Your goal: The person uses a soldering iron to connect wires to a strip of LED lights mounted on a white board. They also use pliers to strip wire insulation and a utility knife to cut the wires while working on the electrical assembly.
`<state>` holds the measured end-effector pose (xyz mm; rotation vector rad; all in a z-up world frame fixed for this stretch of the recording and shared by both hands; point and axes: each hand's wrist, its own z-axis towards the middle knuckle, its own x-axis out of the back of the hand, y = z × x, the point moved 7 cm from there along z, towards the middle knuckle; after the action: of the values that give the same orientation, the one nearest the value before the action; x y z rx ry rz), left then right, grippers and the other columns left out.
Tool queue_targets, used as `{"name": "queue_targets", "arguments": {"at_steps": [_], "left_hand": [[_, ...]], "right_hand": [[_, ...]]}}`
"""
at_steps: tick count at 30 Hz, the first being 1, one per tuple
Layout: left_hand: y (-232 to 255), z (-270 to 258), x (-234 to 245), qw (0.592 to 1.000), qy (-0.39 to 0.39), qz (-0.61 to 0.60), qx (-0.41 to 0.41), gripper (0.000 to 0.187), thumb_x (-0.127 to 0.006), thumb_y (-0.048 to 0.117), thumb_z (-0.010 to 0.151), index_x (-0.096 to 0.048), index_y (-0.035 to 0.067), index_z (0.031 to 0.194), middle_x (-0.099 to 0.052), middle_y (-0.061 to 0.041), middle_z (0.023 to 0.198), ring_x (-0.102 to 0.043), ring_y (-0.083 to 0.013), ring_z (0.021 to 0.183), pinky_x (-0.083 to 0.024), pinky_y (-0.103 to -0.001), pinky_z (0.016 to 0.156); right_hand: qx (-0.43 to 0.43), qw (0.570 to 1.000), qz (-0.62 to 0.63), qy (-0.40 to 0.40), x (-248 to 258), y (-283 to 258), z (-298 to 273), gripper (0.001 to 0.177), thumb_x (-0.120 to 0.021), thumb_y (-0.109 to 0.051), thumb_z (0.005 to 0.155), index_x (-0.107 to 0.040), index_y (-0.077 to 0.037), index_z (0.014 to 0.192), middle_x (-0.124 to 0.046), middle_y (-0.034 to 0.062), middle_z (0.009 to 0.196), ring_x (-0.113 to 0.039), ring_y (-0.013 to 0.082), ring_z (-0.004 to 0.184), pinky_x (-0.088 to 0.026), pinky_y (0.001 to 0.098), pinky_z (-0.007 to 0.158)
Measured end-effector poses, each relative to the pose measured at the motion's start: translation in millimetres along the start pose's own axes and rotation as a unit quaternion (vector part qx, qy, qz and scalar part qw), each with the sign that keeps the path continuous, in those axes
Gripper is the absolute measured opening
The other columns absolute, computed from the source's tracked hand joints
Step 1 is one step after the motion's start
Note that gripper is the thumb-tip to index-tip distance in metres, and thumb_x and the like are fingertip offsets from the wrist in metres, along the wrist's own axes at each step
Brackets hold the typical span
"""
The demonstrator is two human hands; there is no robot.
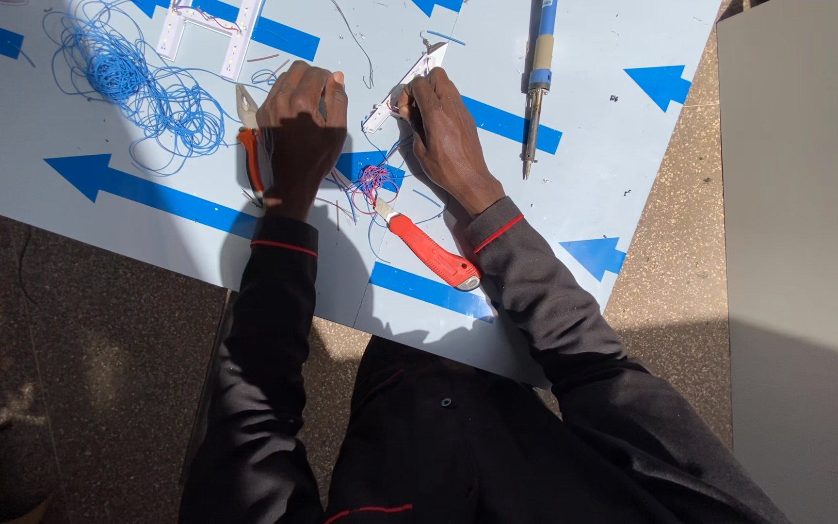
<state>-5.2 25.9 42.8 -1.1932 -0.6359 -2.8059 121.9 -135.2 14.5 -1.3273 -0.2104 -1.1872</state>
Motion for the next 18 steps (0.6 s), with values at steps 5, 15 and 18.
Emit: {"name": "queue_targets", "arguments": {"at_steps": [5,15,18], "left_hand": [[4.7,-25.7,0.5,0.998,-0.002,-0.005,0.060,0.009,-0.072,0.015,0.109,-0.074,0.007,0.112,-0.071,-0.009,0.104,-0.069,-0.0266,0.091,-0.056,-0.040,0.071],[74.3,-35.8,-29.9,0.974,0.042,-0.152,0.161,0.005,-0.082,0.011,0.101,-0.077,0.010,0.101,-0.071,-0.006,0.095,-0.067,-0.0308,0.089,-0.050,-0.047,0.080],[86.4,-31.7,-43.4,0.972,0.061,-0.125,0.188,0.009,-0.081,0.018,0.104,-0.078,0.010,0.102,-0.068,-0.006,0.098,-0.066,-0.0309,0.091,-0.051,-0.049,0.083]], "right_hand": [[-0.008,0.997,0.054,0.053,33.9,-20.9,-16.0,0.030,-0.048,-0.022,0.118,-0.063,-0.005,0.139,-0.056,0.0149,0.122,-0.058,0.0314,0.103,-0.049,0.0410,0.076],[-0.007,0.988,-0.078,0.137,170.6,52.9,-28.0,0.043,-0.056,-0.046,0.124,-0.065,-0.004,0.127,-0.078,0.0168,0.108,-0.074,0.0290,0.081,-0.056,0.0402,0.059],[-0.076,0.986,-0.124,0.077,148.4,153.0,-6.9,0.075,-0.059,-0.070,0.119,-0.057,-0.002,0.150,-0.073,0.0094,0.082,-0.068,0.0287,0.067,-0.047,0.0481,0.055]]}}
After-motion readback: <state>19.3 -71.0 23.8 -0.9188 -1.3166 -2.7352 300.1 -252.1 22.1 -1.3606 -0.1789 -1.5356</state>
